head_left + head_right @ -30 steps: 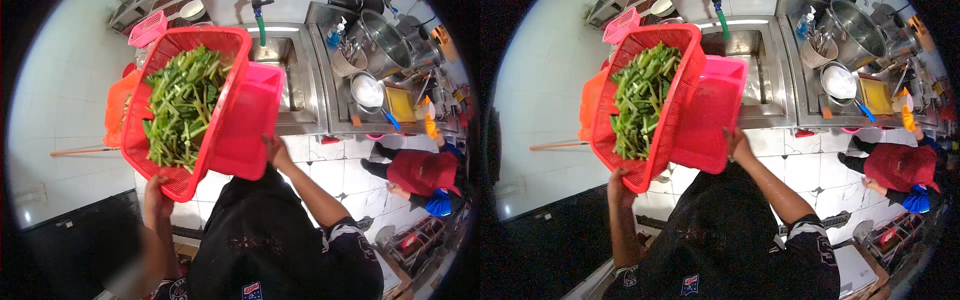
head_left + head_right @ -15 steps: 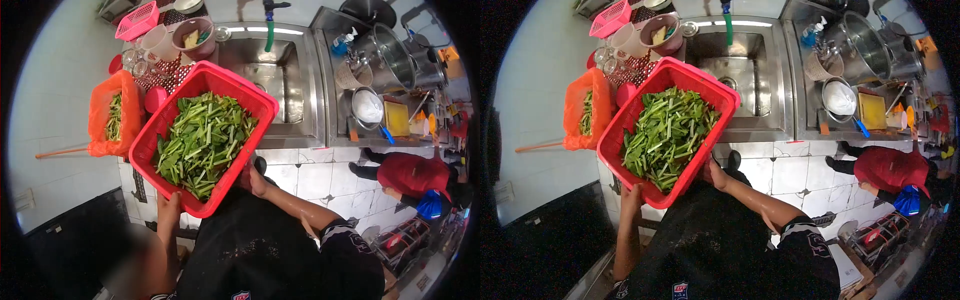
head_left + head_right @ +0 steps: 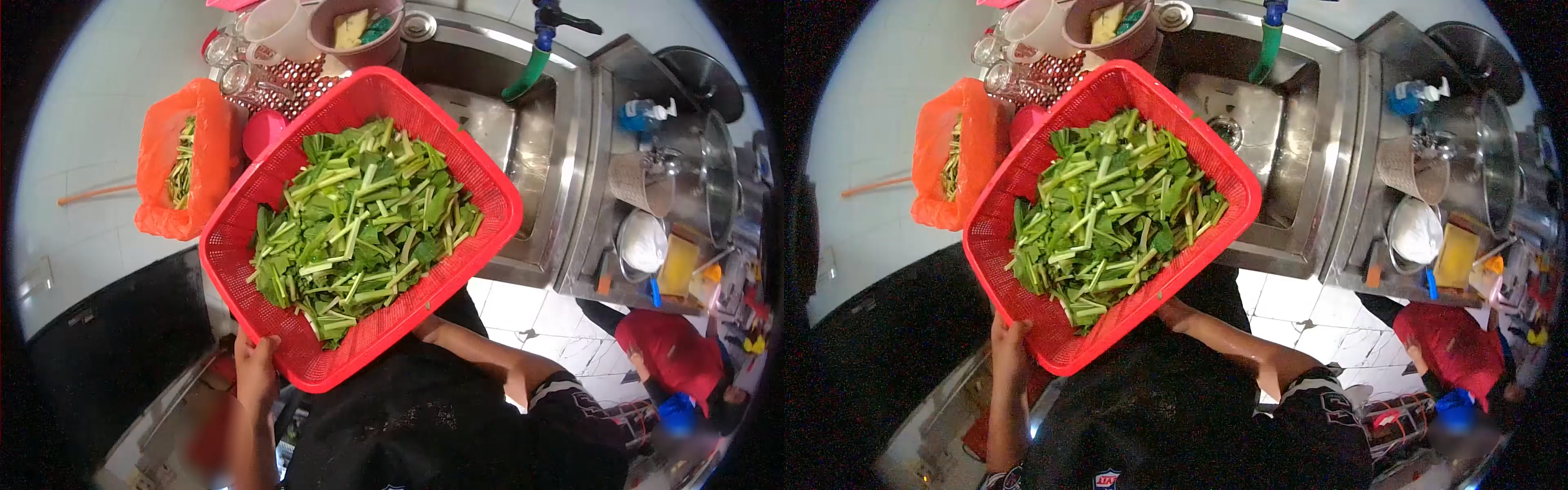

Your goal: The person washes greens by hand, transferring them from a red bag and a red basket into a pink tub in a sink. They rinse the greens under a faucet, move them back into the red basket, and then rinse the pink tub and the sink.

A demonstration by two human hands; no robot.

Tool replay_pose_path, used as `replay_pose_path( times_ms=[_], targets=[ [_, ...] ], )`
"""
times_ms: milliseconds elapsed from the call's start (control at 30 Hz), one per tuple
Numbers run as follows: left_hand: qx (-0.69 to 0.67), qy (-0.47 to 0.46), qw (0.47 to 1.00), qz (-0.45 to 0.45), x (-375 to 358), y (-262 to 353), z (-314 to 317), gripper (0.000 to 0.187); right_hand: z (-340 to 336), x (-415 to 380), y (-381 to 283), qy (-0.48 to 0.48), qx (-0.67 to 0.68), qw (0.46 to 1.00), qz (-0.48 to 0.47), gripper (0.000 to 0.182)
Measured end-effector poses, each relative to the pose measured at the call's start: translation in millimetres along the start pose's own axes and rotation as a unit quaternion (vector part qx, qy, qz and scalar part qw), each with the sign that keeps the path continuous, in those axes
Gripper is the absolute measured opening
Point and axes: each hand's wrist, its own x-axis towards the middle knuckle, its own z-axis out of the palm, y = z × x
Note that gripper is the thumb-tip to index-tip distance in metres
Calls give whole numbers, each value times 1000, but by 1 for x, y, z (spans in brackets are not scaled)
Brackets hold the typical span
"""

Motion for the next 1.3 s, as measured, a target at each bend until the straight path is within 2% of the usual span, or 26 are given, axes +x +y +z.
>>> replay_pose_path(
  times_ms=[67, 100, 200, 233, 300, 333, 400, 433, 500, 533, 567, 600, 667, 700, 767, 800, 833, 900, 967, 1000, 1033, 1100, 1133, 1167, 1233, 1300],
  targets=[
    [8, 36, 999, 4, -11, 2, 11, 53, -4, -6, -4, -44, 35, 998, 4, 55],
    [160, 72, 984, 38, -15, 4, 13, 58, -5, -9, -7, -62, 52, 997, 9, 54],
    [520, 128, 836, 119, -1, -22, -4, 76, -30, 5, -33, -139, -87, 986, -11, 48],
    [520, 124, 837, 117, 13, -53, -17, 76, -36, 2, -55, -177, -114, 977, 30, 48],
    [211, 148, 959, 116, 44, -102, -19, 76, -55, -7, -89, -237, -170, 950, 115, 47],
    [43, 135, 990, -21, 39, -67, 23, 75, -69, -16, -82, -206, -197, 957, 55, 42],
    [23, 132, 991, 13, 54, -113, 16, 71, -122, -32, -113, -228, -251, 933, 121, 33],
    [2, 147, 988, 50, 55, -132, 9, 67, -160, -23, -131, -345, -396, 847, 82, 23],
    [18, 156, 987, 25, 46, -135, 11, 59, -213, -13, -189, -107, -431, 859, 254, 17],
    [10, 166, 985, 33, 39, -135, 15, 58, -238, 0, -197, 24, -397, 883, 248, 18],
    [1, 176, 983, 41, 37, -139, 19, 57, -264, 30, -192, 84, -492, 834, 235, 23],
    [-30, 191, 979, 61, 30, -148, 23, 56, -289, 67, -179, 108, -576, 750, 307, 28],
    [-41, 214, 975, 42, 16, -146, 39, 56, -352, 129, -119, 175, -560, 697, 413, 24],
    [-48, 233, 971, 26, 11, -147, 45, 57, -375, 133, -68, 165, -564, 696, 412, 24],
    [-41, 262, 964, 19, 4, -151, 52, 59, -420, 130, 11, 248, -512, 738, 363, 28],
    [-62, 276, 959, 20, 3, -147, 61, 61, -405, 138, 7, 240, -516, 738, 362, 28],
    [-82, 289, 954, 17, 0, -146, 68, 63, -375, 142, -4, 345, -465, 730, 363, 32],
    [-96, 304, 948, 2, -3, -150, 68, 66, -364, 145, 7, 436, -417, 708, 366, 37],
    [-102, 306, 946, -13, 1, -143, 71, 68, -380, 151, 56, 510, -416, 721, 216, 46],
    [-130, 300, 945, -9, 1, -142, 71, 66, -386, 159, 79, 508, -488, 706, 77, 43],
    [-134, 304, 943, -15, 2, -139, 75, 66, -389, 168, 79, 502, -494, 706, 79, 43],
    [-128, 318, 939, -24, 5, -132, 81, 67, -387, 186, 58, 466, -333, 818, -52, 43],
    [-119, 329, 936, -29, 3, -135, 78, 67, -363, 184, 14, 488, -431, 759, -5, 43],
    [-120, 329, 936, -33, 3, -136, 78, 67, -363, 180, 16, 486, -434, 758, -2, 43],
    [-141, 330, 933, -31, 4, -136, 78, 68, -364, 180, 16, 376, -604, 703, -22, 40],
    [-153, 321, 934, -35, 2, -133, 80, 68, -354, 186, 21, 313, -662, 681, -10, 38]
  ],
)
